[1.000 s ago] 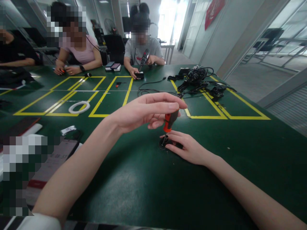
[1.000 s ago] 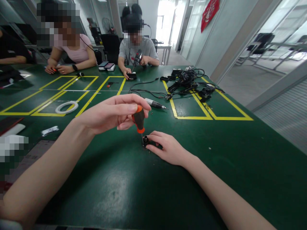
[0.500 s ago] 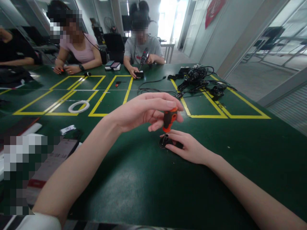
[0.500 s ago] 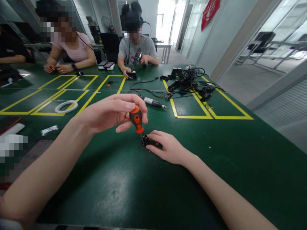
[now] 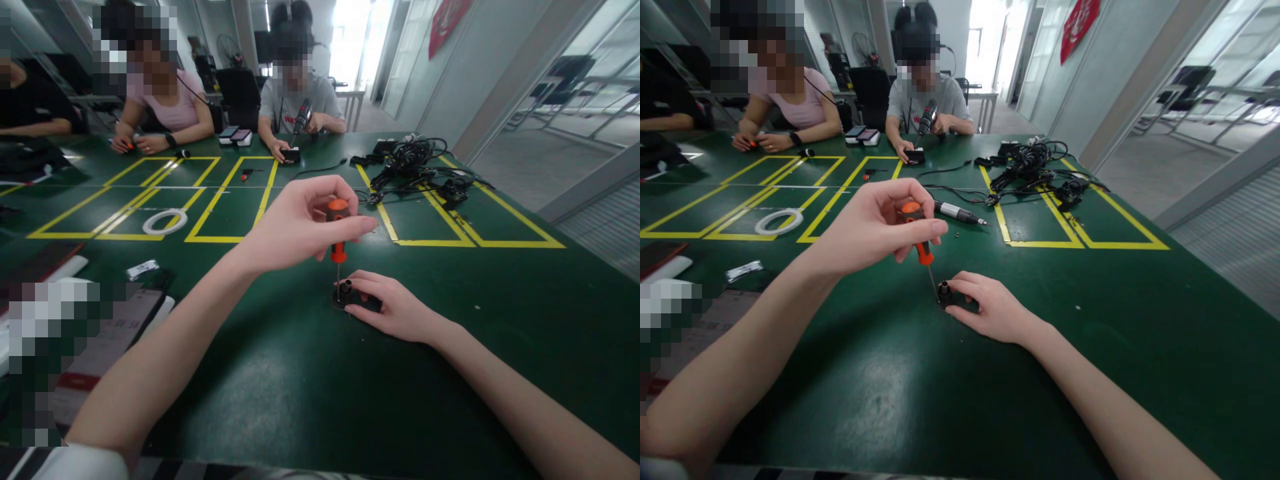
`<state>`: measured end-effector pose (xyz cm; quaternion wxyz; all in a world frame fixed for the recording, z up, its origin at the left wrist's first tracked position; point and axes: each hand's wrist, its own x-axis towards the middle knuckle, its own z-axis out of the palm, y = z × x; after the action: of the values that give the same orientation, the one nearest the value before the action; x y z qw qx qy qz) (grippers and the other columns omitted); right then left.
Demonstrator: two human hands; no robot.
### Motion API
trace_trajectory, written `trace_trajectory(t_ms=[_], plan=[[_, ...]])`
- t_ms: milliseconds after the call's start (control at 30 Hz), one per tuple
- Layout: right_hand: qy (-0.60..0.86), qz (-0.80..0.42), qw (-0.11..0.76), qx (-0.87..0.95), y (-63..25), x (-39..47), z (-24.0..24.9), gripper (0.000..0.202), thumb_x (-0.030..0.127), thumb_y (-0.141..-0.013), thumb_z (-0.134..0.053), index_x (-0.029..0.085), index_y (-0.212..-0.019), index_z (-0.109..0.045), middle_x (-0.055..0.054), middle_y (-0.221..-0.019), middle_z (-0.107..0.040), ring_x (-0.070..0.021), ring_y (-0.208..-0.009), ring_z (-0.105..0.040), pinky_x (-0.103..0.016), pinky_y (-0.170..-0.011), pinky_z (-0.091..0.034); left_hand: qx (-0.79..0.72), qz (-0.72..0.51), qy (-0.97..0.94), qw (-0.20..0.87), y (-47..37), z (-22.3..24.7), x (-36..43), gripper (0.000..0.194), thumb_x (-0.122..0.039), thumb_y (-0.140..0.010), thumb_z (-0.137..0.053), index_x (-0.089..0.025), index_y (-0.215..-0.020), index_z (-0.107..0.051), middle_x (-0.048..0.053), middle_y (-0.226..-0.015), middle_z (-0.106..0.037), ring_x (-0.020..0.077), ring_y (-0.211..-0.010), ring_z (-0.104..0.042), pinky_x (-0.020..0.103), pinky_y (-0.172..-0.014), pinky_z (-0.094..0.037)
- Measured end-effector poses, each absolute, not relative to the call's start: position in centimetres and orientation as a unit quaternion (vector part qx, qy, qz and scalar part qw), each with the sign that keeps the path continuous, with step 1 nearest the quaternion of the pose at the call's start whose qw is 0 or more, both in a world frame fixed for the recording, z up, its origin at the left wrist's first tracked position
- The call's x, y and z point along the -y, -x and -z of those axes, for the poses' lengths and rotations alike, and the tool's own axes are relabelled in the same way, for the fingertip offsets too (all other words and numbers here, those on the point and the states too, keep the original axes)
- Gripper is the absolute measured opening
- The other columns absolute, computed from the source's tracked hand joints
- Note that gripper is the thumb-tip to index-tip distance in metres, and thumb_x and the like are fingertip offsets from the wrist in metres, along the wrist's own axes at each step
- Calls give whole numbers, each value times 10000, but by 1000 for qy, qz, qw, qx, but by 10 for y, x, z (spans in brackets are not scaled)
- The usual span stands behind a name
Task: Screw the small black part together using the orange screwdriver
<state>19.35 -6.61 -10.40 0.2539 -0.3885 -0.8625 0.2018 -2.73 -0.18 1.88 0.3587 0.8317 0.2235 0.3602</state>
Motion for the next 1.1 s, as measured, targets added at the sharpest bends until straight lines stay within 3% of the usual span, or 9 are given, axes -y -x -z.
trace_trajectory(t_ms=[133,267,433,667,933,1100], plan=[[390,-200,252,863,-193,68,101,185,225,-964,-618,175,-1136,-667,-106,-1091,-697,-218,-897,-668,-318,-754,-553,-233,-401,-875,137,23,-13,9,177,-305,-934,-694,-178,-845,-608,-12,-756,-682,99,-638,-604,222,-605,-441],[390,-213,245,862,-193,69,99,296,132,-853,-603,172,-1139,-665,-86,-1045,-683,-201,-846,-642,-302,-724,-537,-217,-371,-900,77,22,-13,13,190,-375,-969,-646,-187,-950,-631,-11,-798,-695,116,-689,-649,220,-630,-430],[383,-227,255,858,-194,68,99,361,144,-786,-647,177,-1145,-664,-76,-1043,-678,-206,-852,-639,-305,-731,-538,-205,-318,-922,84,27,-21,16,205,-324,-951,-613,-185,-1098,-646,1,-864,-701,132,-705,-657,233,-634,-445],[379,-223,262,859,-192,68,98,200,159,-844,-656,177,-1043,-655,-64,-982,-662,-182,-798,-613,-281,-687,-517,-157,-314,-933,84,33,-29,15,374,-139,-857,-570,-167,-1217,-668,60,-1010,-714,192,-919,-675,300,-795,-532],[387,-218,263,857,-193,67,101,185,181,-867,-641,172,-1051,-664,-74,-976,-682,-182,-764,-619,-294,-684,-532,-134,-296,-933,154,33,-32,18,328,-227,-958,-603,-192,-1275,-680,27,-922,-745,154,-807,-678,268,-765,-535],[395,-221,256,854,-195,68,102,310,224,-862,-686,177,-1169,-671,-93,-1057,-700,-196,-801,-645,-303,-690,-549,-164,-304,-928,139,34,-32,19,326,-276,-926,-668,-231,-1246,-710,23,-940,-775,174,-835,-714,263,-754,-535]])
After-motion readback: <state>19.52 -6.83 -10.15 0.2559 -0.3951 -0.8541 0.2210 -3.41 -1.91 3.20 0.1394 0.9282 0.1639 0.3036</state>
